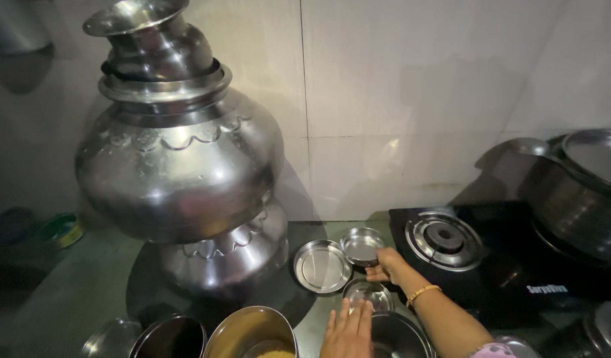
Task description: The person takes plastic jars and containers from a shelf and closes them with their lids, then sorts and stacks stainless steel canisters and bowls on the counter, matching lids to containers and pressing lids on securely.
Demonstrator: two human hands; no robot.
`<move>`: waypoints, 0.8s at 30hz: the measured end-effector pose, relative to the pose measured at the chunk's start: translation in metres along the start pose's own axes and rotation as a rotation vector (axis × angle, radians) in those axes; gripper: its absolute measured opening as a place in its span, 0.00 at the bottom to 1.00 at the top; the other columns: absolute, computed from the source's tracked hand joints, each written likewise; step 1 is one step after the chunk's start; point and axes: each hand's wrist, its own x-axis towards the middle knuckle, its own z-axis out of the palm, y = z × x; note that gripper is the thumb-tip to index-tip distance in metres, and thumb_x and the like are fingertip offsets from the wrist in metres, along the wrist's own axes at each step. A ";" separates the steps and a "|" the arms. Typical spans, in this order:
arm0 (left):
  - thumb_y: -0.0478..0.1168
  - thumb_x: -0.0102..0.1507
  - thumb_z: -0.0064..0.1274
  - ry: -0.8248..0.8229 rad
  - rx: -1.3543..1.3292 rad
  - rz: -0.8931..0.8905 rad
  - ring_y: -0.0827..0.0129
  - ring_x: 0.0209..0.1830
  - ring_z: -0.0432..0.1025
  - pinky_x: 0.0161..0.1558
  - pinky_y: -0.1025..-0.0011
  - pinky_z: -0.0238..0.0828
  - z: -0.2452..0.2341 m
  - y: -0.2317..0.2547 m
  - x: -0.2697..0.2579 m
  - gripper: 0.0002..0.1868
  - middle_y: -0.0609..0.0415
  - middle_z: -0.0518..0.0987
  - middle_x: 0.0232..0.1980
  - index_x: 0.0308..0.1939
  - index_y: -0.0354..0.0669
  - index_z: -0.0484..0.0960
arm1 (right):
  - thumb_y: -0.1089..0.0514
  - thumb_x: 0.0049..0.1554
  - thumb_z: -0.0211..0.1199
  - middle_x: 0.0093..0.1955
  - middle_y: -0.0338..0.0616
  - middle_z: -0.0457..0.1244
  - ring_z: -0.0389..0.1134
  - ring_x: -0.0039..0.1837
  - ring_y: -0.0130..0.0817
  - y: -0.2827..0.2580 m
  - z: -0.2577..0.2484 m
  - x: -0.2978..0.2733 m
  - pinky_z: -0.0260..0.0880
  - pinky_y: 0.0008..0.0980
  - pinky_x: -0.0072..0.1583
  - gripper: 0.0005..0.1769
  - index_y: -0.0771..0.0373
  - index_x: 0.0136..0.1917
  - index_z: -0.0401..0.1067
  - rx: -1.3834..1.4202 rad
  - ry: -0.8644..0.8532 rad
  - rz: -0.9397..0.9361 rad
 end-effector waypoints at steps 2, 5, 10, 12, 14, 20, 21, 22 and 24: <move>0.42 0.65 0.51 0.015 0.007 0.016 0.39 0.77 0.54 0.70 0.37 0.44 0.005 -0.002 -0.002 0.36 0.39 0.65 0.75 0.76 0.35 0.62 | 0.53 0.66 0.42 0.49 0.69 0.67 0.74 0.43 0.59 0.000 -0.004 0.002 0.81 0.50 0.44 0.27 0.81 0.65 0.62 0.076 0.002 0.020; 0.45 0.63 0.49 -0.058 -0.040 -0.016 0.39 0.76 0.52 0.69 0.37 0.42 0.004 -0.002 -0.004 0.37 0.38 0.64 0.74 0.75 0.34 0.61 | 0.56 0.67 0.41 0.52 0.72 0.67 0.74 0.48 0.65 0.001 -0.008 0.007 0.82 0.52 0.47 0.27 0.82 0.70 0.55 0.078 0.042 0.070; 0.42 0.65 0.43 -0.032 -0.012 -0.019 0.40 0.77 0.53 0.71 0.37 0.40 -0.002 0.003 -0.006 0.34 0.39 0.65 0.74 0.75 0.35 0.61 | 0.56 0.66 0.41 0.59 0.72 0.64 0.73 0.53 0.65 0.004 -0.008 0.013 0.81 0.53 0.49 0.29 0.75 0.75 0.50 0.079 0.035 0.078; 0.42 0.66 0.40 -0.035 0.001 -0.019 0.39 0.77 0.52 0.71 0.37 0.39 -0.005 0.003 -0.006 0.33 0.39 0.65 0.75 0.75 0.35 0.61 | 0.56 0.66 0.41 0.60 0.73 0.64 0.73 0.55 0.65 0.005 -0.008 0.014 0.80 0.53 0.50 0.29 0.74 0.76 0.48 0.085 0.031 0.076; 0.41 0.66 0.38 -0.033 -0.022 -0.045 0.40 0.77 0.53 0.71 0.38 0.38 -0.007 0.005 -0.007 0.32 0.39 0.65 0.74 0.75 0.35 0.61 | 0.56 0.66 0.40 0.61 0.73 0.63 0.72 0.57 0.64 0.006 -0.008 0.014 0.77 0.53 0.50 0.29 0.72 0.77 0.46 0.085 0.022 0.066; 0.35 0.64 0.39 -0.005 -0.071 -0.031 0.40 0.77 0.55 0.74 0.45 0.41 -0.018 0.009 -0.007 0.32 0.38 0.69 0.71 0.74 0.31 0.63 | 0.54 0.66 0.43 0.64 0.72 0.62 0.70 0.62 0.67 0.008 -0.011 0.017 0.80 0.57 0.52 0.29 0.72 0.75 0.49 0.066 0.005 0.117; 0.33 0.64 0.39 0.013 -0.064 -0.016 0.41 0.77 0.56 0.74 0.46 0.41 -0.021 0.010 -0.007 0.32 0.37 0.70 0.71 0.74 0.31 0.63 | 0.53 0.66 0.45 0.65 0.70 0.62 0.70 0.62 0.66 0.007 -0.011 0.018 0.80 0.58 0.52 0.30 0.75 0.74 0.52 0.060 -0.020 0.120; 0.32 0.63 0.39 0.016 -0.077 -0.013 0.40 0.76 0.56 0.74 0.46 0.41 -0.024 0.013 -0.008 0.32 0.37 0.70 0.70 0.74 0.29 0.63 | 0.52 0.66 0.47 0.65 0.69 0.62 0.70 0.61 0.65 0.005 -0.010 0.016 0.80 0.58 0.52 0.31 0.78 0.73 0.54 0.057 -0.042 0.125; 0.30 0.62 0.40 0.019 -0.108 -0.002 0.39 0.76 0.56 0.74 0.46 0.41 -0.033 0.017 -0.008 0.32 0.36 0.71 0.70 0.72 0.27 0.63 | 0.51 0.65 0.51 0.65 0.66 0.62 0.70 0.61 0.64 0.007 -0.012 0.010 0.81 0.58 0.51 0.31 0.79 0.71 0.58 0.017 -0.059 0.109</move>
